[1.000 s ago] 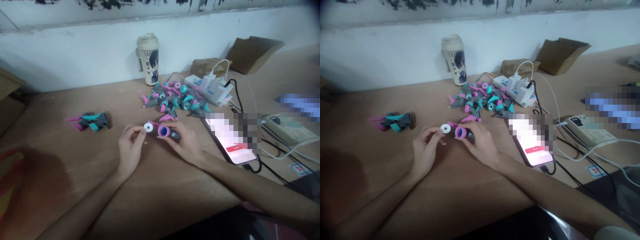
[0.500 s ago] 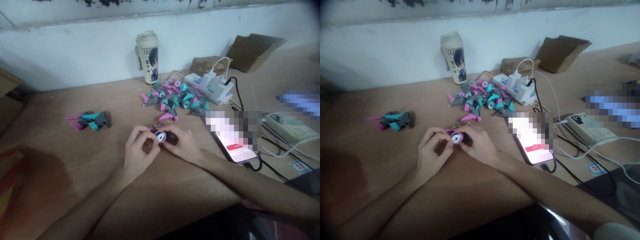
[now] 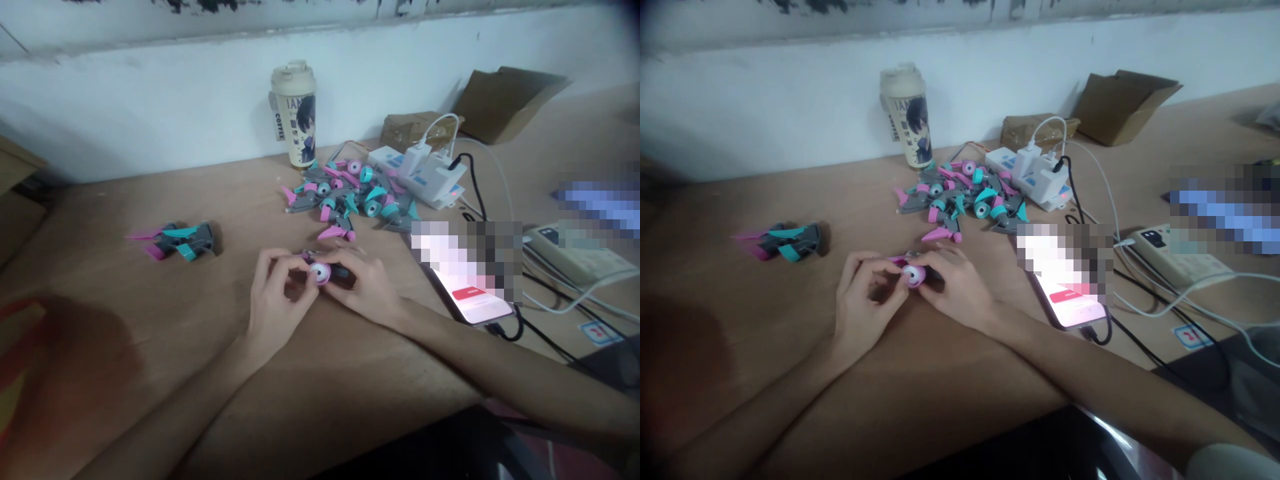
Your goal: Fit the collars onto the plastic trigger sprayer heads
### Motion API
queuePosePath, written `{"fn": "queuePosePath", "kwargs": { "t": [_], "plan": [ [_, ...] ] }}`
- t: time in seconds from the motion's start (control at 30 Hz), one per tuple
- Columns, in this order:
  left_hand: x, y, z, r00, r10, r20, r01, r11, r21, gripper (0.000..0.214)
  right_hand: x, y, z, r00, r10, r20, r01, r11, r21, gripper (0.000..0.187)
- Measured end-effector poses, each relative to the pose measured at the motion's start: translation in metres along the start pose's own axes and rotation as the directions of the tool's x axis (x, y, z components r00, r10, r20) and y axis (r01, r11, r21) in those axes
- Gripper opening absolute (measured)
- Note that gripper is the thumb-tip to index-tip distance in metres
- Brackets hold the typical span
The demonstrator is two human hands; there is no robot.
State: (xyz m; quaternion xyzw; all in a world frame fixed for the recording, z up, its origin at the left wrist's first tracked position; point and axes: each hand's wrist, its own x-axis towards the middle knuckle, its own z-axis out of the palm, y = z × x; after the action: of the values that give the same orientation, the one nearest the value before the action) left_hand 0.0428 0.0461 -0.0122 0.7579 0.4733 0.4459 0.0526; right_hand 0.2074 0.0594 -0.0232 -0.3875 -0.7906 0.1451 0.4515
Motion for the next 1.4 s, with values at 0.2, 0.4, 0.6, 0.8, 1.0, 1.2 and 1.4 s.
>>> {"fn": "queuePosePath", "kwargs": {
  "t": [0.2, 0.4, 0.6, 0.8, 1.0, 1.2, 1.4],
  "plan": [
    [-0.001, 0.003, -0.002, 0.998, 0.056, -0.012, -0.055, 0.996, 0.063, 0.013, -0.001, 0.001, 0.001, 1.0, -0.009, -0.029, 0.008, 1.0, -0.017, 0.022],
    [-0.001, 0.003, -0.002, 0.996, 0.084, -0.014, -0.083, 0.995, 0.051, 0.013, -0.001, 0.0, 0.0, 0.998, -0.013, -0.058, 0.012, 1.0, -0.021, 0.018],
    [-0.001, 0.006, -0.001, 0.999, 0.048, 0.004, -0.048, 0.996, 0.069, 0.011, 0.0, 0.0, -0.001, 0.998, -0.023, -0.065, 0.021, 0.999, -0.034, 0.019],
    [-0.001, 0.01, -0.001, 0.998, -0.047, 0.046, 0.045, 0.998, 0.051, 0.008, -0.001, 0.0, -0.001, 0.998, -0.02, -0.056, 0.016, 0.998, -0.059, 0.02],
    [0.0, 0.013, -0.003, 0.987, -0.135, 0.091, 0.13, 0.99, 0.062, 0.005, 0.0, -0.002, -0.002, 0.997, -0.04, -0.06, 0.035, 0.995, -0.09, 0.015],
    [0.006, 0.019, -0.007, 0.964, -0.222, 0.143, 0.183, 0.952, 0.244, 0.005, 0.0, 0.003, -0.001, 0.995, -0.04, -0.087, 0.031, 0.994, -0.105, 0.015],
    [0.005, 0.019, -0.006, 0.989, -0.078, 0.127, 0.074, 0.997, 0.035, 0.007, 0.001, -0.001, -0.003, 0.997, -0.041, -0.069, 0.033, 0.993, -0.111, 0.012]
  ]
}}
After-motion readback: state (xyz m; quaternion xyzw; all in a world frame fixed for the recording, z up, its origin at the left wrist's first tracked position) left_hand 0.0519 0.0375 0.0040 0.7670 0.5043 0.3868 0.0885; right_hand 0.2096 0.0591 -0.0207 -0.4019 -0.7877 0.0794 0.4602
